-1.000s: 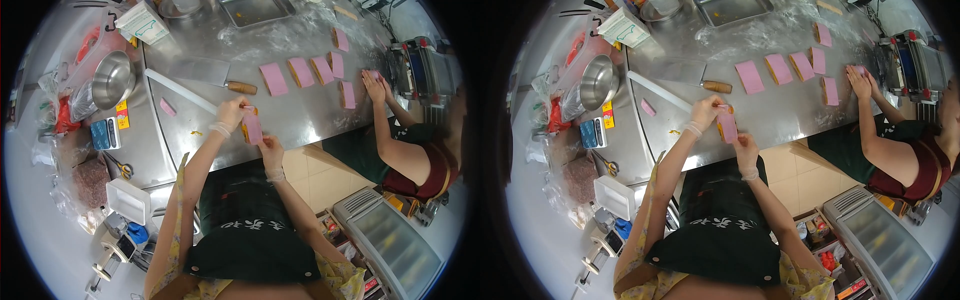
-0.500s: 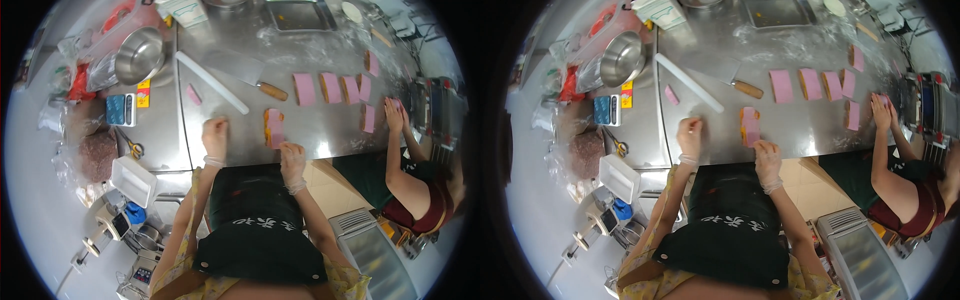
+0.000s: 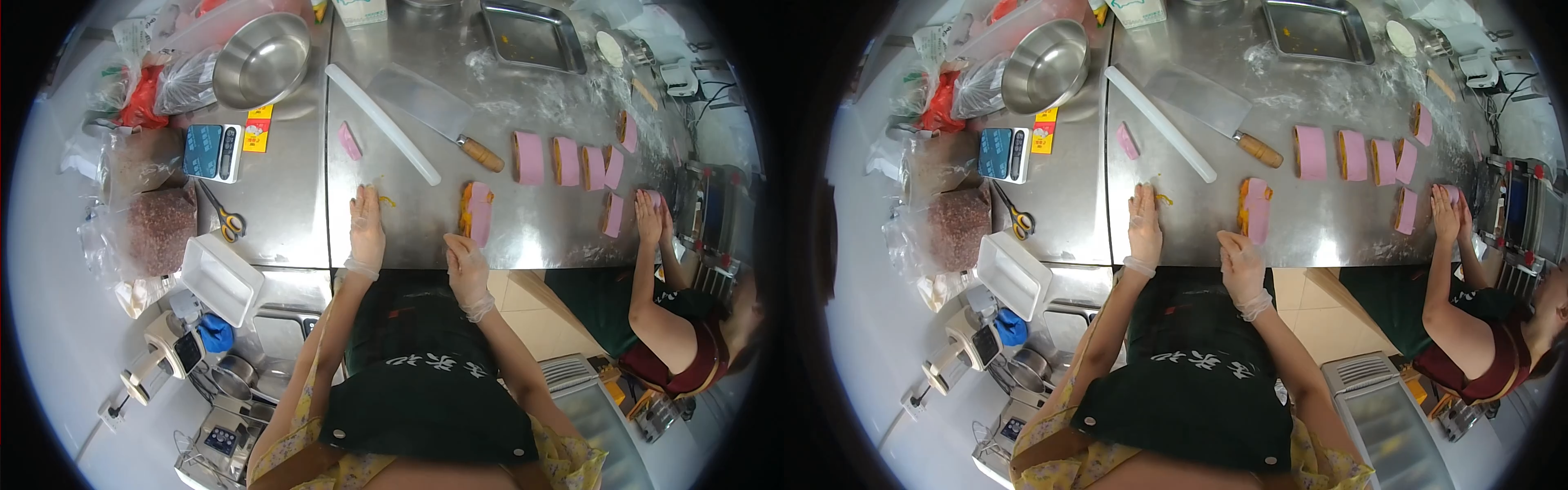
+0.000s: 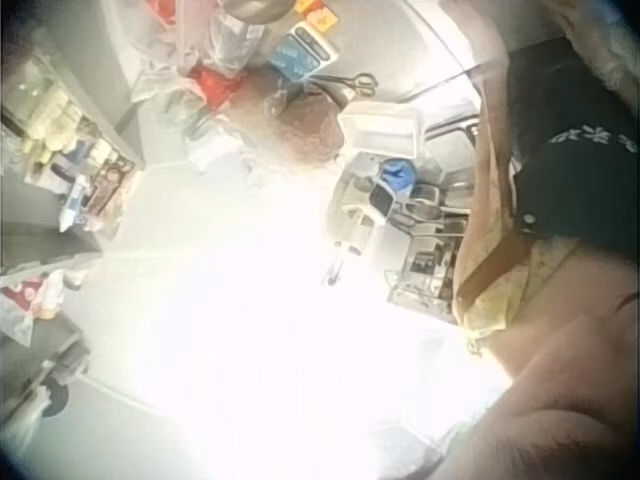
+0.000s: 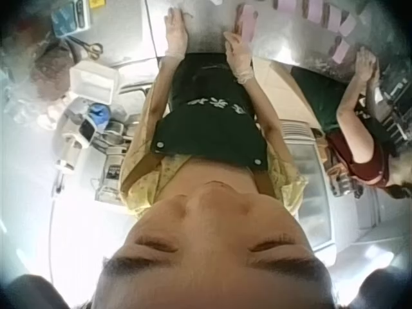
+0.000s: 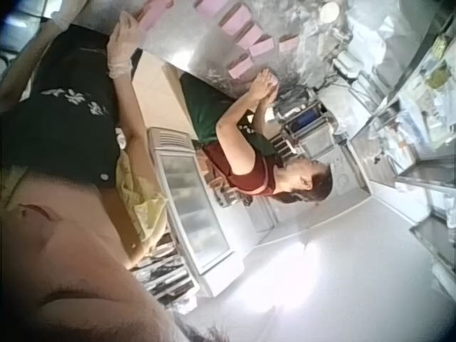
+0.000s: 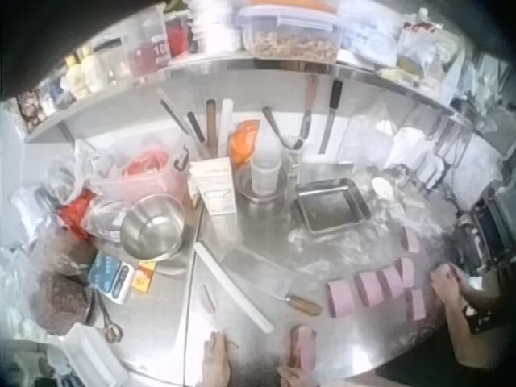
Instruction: Rolling and shaping bicolor dough into rolls and placing them on a steamer tray.
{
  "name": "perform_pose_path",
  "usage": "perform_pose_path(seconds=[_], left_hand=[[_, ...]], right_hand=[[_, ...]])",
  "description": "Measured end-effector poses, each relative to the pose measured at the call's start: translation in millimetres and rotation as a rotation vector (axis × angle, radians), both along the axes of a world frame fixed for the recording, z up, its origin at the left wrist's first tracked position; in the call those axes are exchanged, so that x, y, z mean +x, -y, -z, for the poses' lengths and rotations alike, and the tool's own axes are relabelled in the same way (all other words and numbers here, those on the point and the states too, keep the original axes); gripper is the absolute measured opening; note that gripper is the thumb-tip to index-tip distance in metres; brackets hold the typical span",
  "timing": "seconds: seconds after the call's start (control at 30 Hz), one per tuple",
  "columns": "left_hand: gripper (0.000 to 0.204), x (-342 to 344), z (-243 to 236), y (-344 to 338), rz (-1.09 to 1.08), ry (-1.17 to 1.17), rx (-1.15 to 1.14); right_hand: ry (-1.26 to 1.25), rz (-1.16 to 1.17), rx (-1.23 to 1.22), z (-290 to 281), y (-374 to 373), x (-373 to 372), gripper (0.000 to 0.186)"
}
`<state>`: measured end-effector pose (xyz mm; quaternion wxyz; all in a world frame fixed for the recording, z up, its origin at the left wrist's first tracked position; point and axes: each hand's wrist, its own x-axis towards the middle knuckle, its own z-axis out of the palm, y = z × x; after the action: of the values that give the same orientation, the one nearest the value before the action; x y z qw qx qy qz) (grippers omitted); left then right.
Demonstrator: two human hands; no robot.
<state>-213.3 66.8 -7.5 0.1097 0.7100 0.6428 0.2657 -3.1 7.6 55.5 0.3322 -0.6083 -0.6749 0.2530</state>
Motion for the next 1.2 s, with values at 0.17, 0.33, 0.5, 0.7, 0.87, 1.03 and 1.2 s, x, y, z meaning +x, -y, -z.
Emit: perform_pose_path(seconds=[0.17, 0.33, 0.5, 0.7, 0.87, 1.03, 1.2], left_hand=[[0.062, -4, 9, 6, 0.076, 0.016, -0.079], [0.071, -4, 10, 11, 0.214, 0.072, -0.181], [0.07, 3, 2, 23, 0.345, 0.119, -0.202], [0.065, 72, -22, 35, 0.4, 0.531, -0.258], [0.062, 131, -29, 21, 0.539, 0.215, -0.224], [0.062, 145, -36, 33, 0.604, -0.916, -0.17], [0.063, 140, -43, 49, 0.578, -0.993, -0.115]], right_hand=[[0.032, 0.097, -0.089, -2, 11, 0, 0.032], [0.026, 0.157, -0.047, -1, 22, -10, 0.033], [-0.025, 0.241, -0.118, -1, 37, -2, 0.033], [-0.09, 0.325, -0.092, -3, 49, 34, 0.029], [-0.104, 0.36, -0.068, -4, 62, 70, 0.032], [-0.104, 0.345, -0.091, 3, 78, 104, 0.034], [-0.066, 0.25, -0.111, 12, 72, 125, 0.037]])
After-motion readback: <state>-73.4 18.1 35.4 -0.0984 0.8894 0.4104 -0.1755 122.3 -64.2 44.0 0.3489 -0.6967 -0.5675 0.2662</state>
